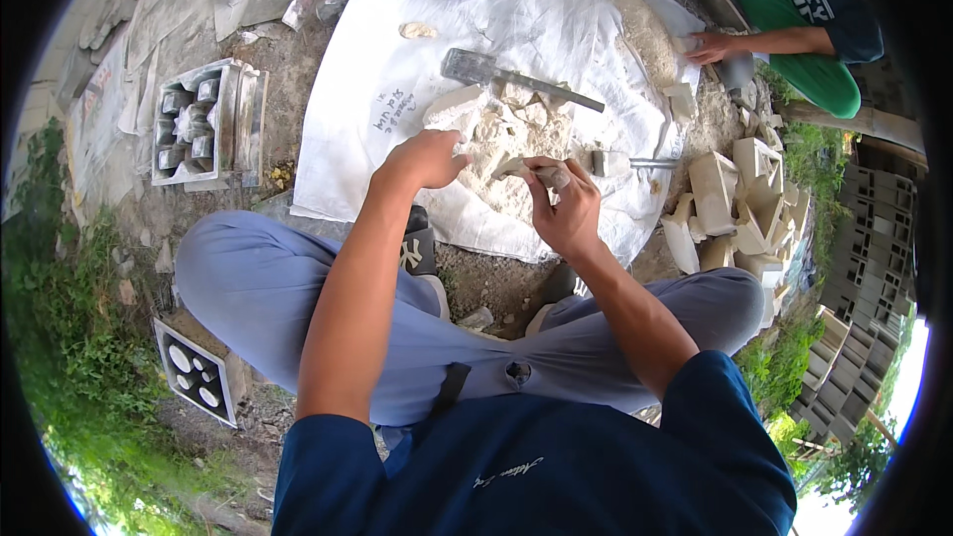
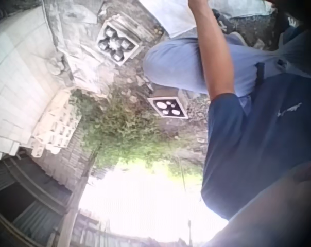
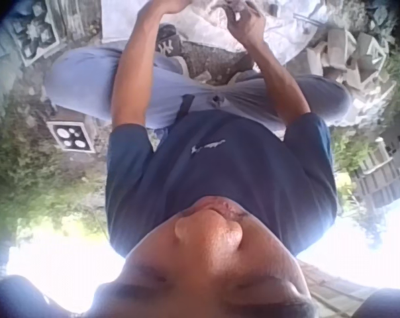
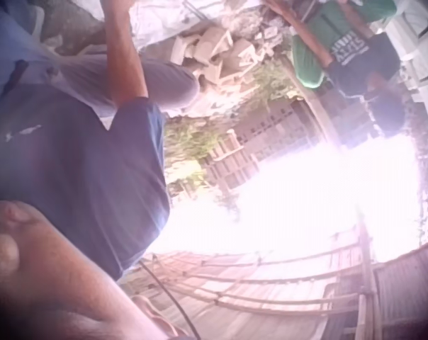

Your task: The person carves and shapes stone blocks using chisels and a hammer, clears stone dust from the sheet by hand, and carves details into the stone pieces.

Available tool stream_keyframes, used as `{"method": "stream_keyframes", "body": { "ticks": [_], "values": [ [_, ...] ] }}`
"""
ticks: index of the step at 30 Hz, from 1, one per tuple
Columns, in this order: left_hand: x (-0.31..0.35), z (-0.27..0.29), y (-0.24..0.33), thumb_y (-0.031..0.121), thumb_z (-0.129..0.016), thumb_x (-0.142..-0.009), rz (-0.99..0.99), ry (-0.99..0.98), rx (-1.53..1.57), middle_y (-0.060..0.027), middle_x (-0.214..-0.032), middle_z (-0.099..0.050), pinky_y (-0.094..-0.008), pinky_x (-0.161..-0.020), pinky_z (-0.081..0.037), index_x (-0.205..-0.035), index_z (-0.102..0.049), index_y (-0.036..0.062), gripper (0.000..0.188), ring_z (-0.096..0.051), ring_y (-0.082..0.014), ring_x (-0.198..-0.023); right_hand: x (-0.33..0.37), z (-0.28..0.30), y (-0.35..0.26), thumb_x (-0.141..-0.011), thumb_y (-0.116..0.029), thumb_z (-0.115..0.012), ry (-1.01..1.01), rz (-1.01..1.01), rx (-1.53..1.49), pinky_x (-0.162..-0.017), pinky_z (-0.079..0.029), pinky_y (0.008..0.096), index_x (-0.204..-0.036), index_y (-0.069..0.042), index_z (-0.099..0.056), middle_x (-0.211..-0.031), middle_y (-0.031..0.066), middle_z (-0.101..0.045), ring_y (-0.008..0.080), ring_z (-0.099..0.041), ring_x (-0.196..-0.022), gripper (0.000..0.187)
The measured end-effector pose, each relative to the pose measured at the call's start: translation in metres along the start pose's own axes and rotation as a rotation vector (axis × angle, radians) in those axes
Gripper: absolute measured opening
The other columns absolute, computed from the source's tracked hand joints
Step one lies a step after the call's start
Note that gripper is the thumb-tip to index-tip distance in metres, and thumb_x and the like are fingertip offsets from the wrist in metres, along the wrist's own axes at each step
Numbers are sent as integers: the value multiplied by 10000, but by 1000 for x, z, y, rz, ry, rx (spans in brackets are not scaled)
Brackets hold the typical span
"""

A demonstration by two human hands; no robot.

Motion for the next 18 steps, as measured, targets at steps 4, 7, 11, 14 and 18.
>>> {"method": "stream_keyframes", "body": {
  "ticks": [4, 7, 11, 14, 18],
  "values": [
    [-6, 3, 12, 400, -546, -1002, -27, 2, 18, -220, -1332, -604, -454, -1047, -456, -1377, -550, 70, 500, -565, -378, -1247, 25, -22, 34, -894, -132, -717, -185, -234, 21, -654, -558, 390, -972, -71, -702, -874, 85, -734, 306, -682, -735, 101],
    [-7, -2, 7, 398, -549, -1001, -3, -24, -15, -222, -1339, -600, -452, -1049, -456, -1379, -548, 62, 506, -559, -381, -1256, 26, -26, 28, -887, -138, -733, -195, -163, -16, -665, -559, 390, -1013, -57, -687, -884, 94, -731, 297, -684, -777, 157],
    [-5, -1, 20, 393, -554, -998, -28, -1, -3, -224, -1338, -600, -452, -1050, -455, -1381, -546, 52, 513, -560, -384, -1255, 29, -8, 17, -881, -124, -737, -97, -80, -76, -698, -564, 389, -1015, -52, -684, -915, 94, -731, 294, -681, -821, 161],
    [-6, 1, 24, 399, -551, -998, -18, 11, 7, -234, -1330, -600, -457, -1048, -456, -1371, -549, 42, 517, -563, -385, -1249, 30, -12, 26, -881, -125, -738, -138, -115, -46, -711, -567, 387, -997, -61, -692, -927, 109, -728, 299, -686, -845, 140],
    [-3, -2, 11, 401, -552, -998, -14, -21, -20, -233, -1315, -608, -459, -1037, -461, -1364, -545, 26, 525, -566, -388, -1242, 21, -15, 13, -886, -136, -734, -188, -113, 10, -719, -568, 394, -1024, -63, -671, -962, 118, -721, 299, -693, -880, 168]
  ]
}}
Point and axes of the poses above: each hand's wrist, its own x-axis away from the middle knuckle, its own z-axis out of the back of the hand, y = z × x, the point moved 9 cm from there along -x, towards the middle knuckle
